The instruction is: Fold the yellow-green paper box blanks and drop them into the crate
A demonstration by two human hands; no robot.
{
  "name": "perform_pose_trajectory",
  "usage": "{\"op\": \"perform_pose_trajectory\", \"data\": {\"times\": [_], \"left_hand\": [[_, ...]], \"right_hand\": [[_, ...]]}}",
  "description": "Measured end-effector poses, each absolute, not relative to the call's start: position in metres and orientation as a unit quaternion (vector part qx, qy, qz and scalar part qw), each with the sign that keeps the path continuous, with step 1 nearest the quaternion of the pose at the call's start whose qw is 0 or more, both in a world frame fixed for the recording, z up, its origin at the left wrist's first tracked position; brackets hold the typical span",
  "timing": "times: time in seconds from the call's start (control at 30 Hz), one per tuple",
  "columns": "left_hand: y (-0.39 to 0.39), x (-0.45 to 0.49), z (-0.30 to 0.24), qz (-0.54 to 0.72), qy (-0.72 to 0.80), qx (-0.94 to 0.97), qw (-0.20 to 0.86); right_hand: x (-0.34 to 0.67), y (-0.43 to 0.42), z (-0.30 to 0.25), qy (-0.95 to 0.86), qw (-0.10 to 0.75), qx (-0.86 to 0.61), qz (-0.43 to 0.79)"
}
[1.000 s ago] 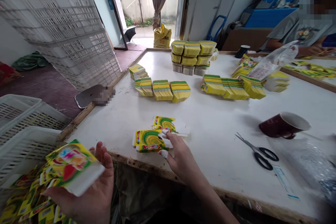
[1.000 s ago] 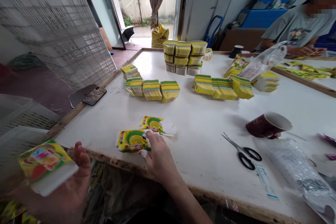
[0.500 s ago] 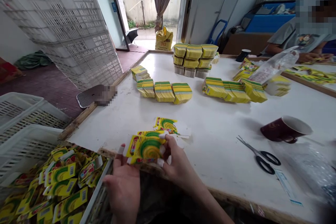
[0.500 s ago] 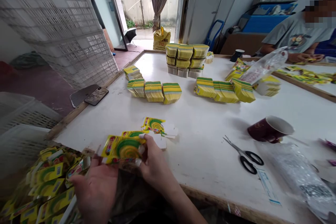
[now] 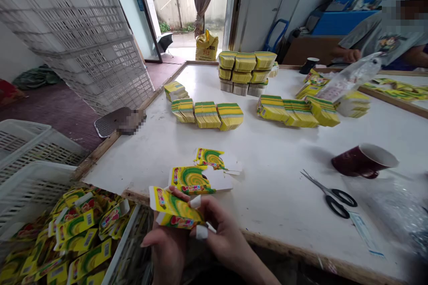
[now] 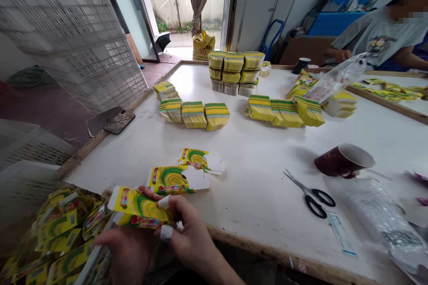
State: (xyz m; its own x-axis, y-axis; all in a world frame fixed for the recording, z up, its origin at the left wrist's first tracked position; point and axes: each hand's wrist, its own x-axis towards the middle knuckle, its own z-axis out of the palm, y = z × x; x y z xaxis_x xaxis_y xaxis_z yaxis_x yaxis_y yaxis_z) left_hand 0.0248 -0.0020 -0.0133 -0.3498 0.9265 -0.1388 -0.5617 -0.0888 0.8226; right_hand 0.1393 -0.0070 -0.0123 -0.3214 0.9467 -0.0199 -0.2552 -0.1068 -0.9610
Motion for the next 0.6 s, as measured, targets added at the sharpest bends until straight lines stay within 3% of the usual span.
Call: {"op": "perform_pose_trajectory", "data": {"times": [0.13,0.2,0.33,0.47,0.53,0.6], "left_hand": [[-0.009,0.009,-0.026,0.711,0.472,0.213,0.476],[-0.012,-0.005,-0.026,0.670,0.464,0.267,0.514],[-0.015,-0.031,-0.014,0.531,0.416,0.389,0.628],[-0.017,-0.024,-0.004,0.347,0.422,0.584,0.600],[-0.019,-0.010,-0.005,0.300,0.431,0.631,0.571],[-0.024,0.003,-0.010,0.315,0.472,0.643,0.514]], "right_hand": [[0.166,0.002,-0.010,-0.585,0.457,-0.400,0.537],[0.183,0.005,-0.006,-0.653,0.444,-0.395,0.470],[0.206,0.004,0.010,-0.793,0.355,-0.353,0.347],[0.203,-0.004,0.024,-0.868,0.261,-0.314,0.282],[0.198,-0.009,0.022,-0.857,0.271,-0.317,0.301],[0.193,-0.012,0.013,-0.793,0.349,-0.374,0.331]]}}
